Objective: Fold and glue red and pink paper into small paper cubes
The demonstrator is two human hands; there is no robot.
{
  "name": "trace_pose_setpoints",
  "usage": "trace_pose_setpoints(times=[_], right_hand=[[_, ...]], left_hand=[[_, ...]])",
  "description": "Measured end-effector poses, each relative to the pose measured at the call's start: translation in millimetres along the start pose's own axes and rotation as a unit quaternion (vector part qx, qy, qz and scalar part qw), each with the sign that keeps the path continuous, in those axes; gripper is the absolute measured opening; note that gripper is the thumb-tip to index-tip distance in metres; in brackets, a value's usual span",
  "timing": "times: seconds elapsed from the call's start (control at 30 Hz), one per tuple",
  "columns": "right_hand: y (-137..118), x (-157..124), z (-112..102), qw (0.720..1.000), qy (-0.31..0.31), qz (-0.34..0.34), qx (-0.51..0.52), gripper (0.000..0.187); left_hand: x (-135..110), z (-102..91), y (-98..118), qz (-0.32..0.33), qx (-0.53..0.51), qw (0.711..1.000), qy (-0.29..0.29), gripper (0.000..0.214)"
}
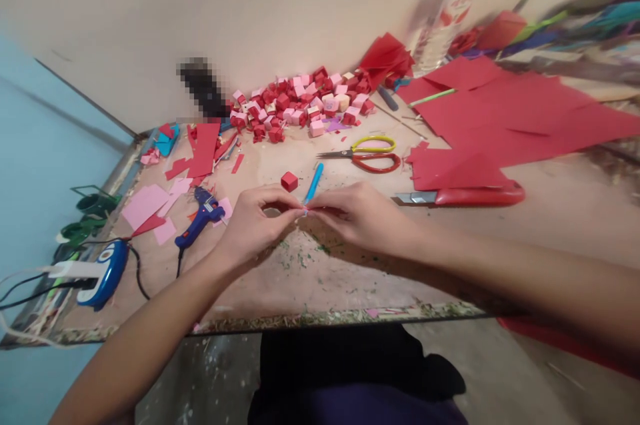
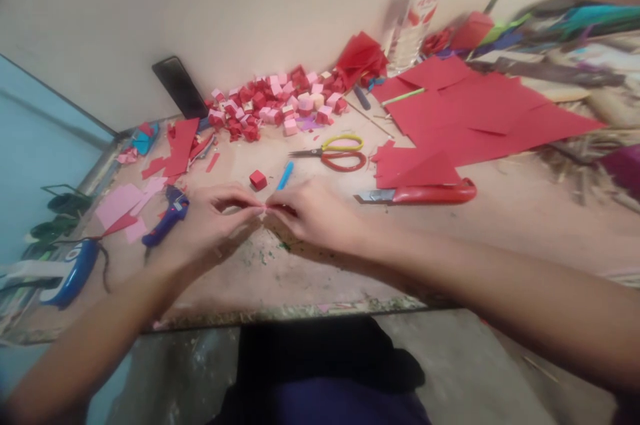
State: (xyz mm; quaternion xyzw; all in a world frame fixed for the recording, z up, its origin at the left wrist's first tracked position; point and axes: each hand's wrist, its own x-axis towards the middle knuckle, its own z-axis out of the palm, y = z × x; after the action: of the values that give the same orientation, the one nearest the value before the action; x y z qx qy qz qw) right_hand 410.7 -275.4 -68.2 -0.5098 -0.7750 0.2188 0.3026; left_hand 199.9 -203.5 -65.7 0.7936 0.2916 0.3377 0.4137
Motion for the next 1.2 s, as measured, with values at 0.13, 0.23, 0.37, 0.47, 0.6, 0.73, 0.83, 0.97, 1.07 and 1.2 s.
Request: trace_pose_setpoints(times=[0.13,0.23,0.37,0.47,0.6,0.73,0.83,0.97,1.07,1.2], right_hand=[[8.8,-0.8,3.4,0.999,0.003,-0.038,-0.027,0.026],[13.5,-2.0,4.5,0.997,-0.004,-0.056,-0.056,0.024],[11.8,-1.7,3.5,0.994,-0.017,-0.054,-0.093,0.028],[8.3,-0.2,1.4,0.994,-0.022,-0.029,-0.104,0.032],[8.1,1.9,-1.4,0.992,-0.019,-0.034,-0.119,0.029],[13.1,1.7,-0.5,0.988,-0.024,-0.066,-0.139,0.027],[16.6,0.4,2.2,0.986,-0.027,-0.083,-0.144,0.027],[14.7,-0.6,3.8,0.984,-0.030,-0.089,-0.149,0.030],[10.0,0.1,1.3,0.985,-0.017,-0.067,-0.160,0.031],[8.0,1.7,-3.5,0.985,-0.011,-0.033,-0.170,0.030]], left_hand=[[0.4,2.1,-10.8,-0.017,-0.048,0.999,0.012,0.020],[1.0,1.7,-13.1,-0.008,-0.006,1.000,-0.018,0.011],[-0.2,-2.4,-10.5,0.022,0.061,0.996,-0.066,0.013],[-0.5,-6.2,-10.1,0.039,0.072,0.994,-0.069,0.017],[1.5,-11.2,-13.9,0.042,0.071,0.994,-0.074,0.020],[2.8,-13.5,-13.4,0.069,0.102,0.989,-0.076,0.017],[2.1,-11.8,-9.2,0.093,0.132,0.983,-0.084,0.013],[0.6,-9.1,-6.9,0.116,0.138,0.978,-0.103,0.015],[0.4,-10.9,-9.1,0.123,0.154,0.976,-0.087,0.016],[2.2,-16.9,-13.2,0.140,0.172,0.973,-0.061,0.015]])
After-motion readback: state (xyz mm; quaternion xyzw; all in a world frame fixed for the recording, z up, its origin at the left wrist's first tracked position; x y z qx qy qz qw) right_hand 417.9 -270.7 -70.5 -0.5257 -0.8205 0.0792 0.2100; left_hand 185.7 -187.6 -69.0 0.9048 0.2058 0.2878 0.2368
